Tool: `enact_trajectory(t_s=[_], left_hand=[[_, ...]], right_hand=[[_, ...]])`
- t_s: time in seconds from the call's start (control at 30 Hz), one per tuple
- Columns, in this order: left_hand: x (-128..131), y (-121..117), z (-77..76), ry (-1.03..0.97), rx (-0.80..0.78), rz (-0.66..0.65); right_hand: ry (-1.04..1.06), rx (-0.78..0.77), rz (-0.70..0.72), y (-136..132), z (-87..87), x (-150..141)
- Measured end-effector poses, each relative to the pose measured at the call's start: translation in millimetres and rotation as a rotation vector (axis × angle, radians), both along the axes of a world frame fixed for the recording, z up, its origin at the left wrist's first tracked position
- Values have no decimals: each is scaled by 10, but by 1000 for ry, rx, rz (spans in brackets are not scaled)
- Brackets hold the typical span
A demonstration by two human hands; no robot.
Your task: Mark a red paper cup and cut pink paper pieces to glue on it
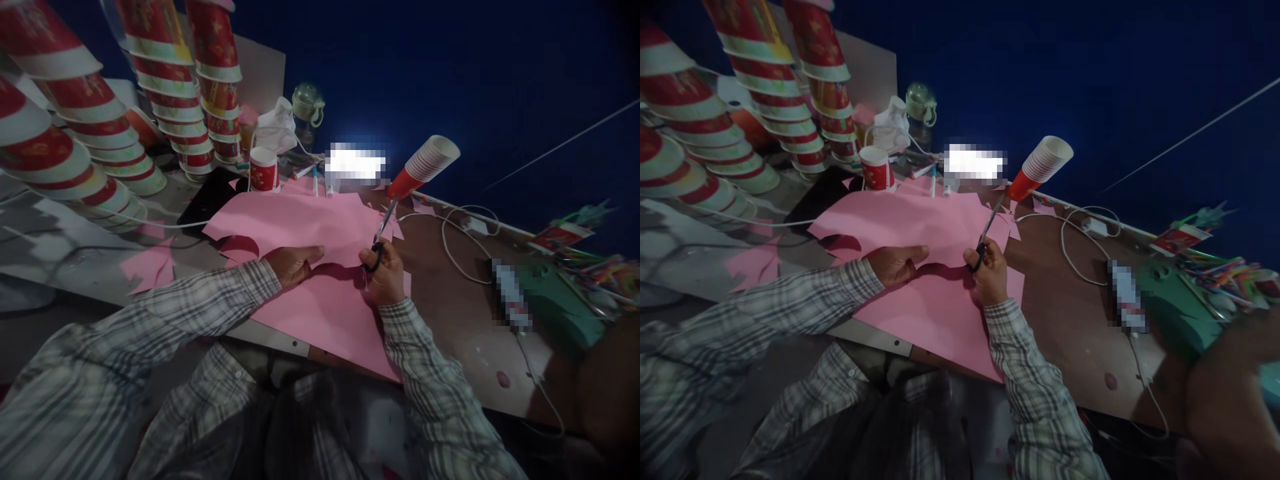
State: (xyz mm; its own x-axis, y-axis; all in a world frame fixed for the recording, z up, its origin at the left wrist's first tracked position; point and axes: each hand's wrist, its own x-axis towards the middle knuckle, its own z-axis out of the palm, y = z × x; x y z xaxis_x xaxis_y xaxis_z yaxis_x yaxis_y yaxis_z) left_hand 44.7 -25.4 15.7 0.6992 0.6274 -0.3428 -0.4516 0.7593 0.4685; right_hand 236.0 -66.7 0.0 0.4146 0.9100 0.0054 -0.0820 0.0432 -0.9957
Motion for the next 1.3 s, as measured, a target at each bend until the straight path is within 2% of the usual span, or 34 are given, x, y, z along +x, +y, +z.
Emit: enact_trajectory(t_s=[0.1,0.2,0.37,0.47,0.57,0.7,0.8,0.97,1.13,1.3], left_hand=[[-11,26,23,91,-31,90],[-34,51,28,128,-58,127],[-69,72,58,135,-92,39],[-81,86,71,149,-89,8],[-97,115,62,133,-83,63],[-128,168,30,73,-25,197],[-139,185,17,48,14,256],[-118,160,56,122,-41,249],[-112,165,91,65,18,348],[-103,145,88,15,-21,305]], right_hand=[[47,66,-10,9,26,8],[83,90,14,18,51,27],[127,86,5,29,57,46],[84,113,9,18,70,82],[41,147,59,-12,95,138],[33,164,147,-41,97,163],[27,146,154,-35,75,142],[62,156,164,-11,59,151],[39,158,221,-47,47,130],[-5,99,341,-105,40,25]])
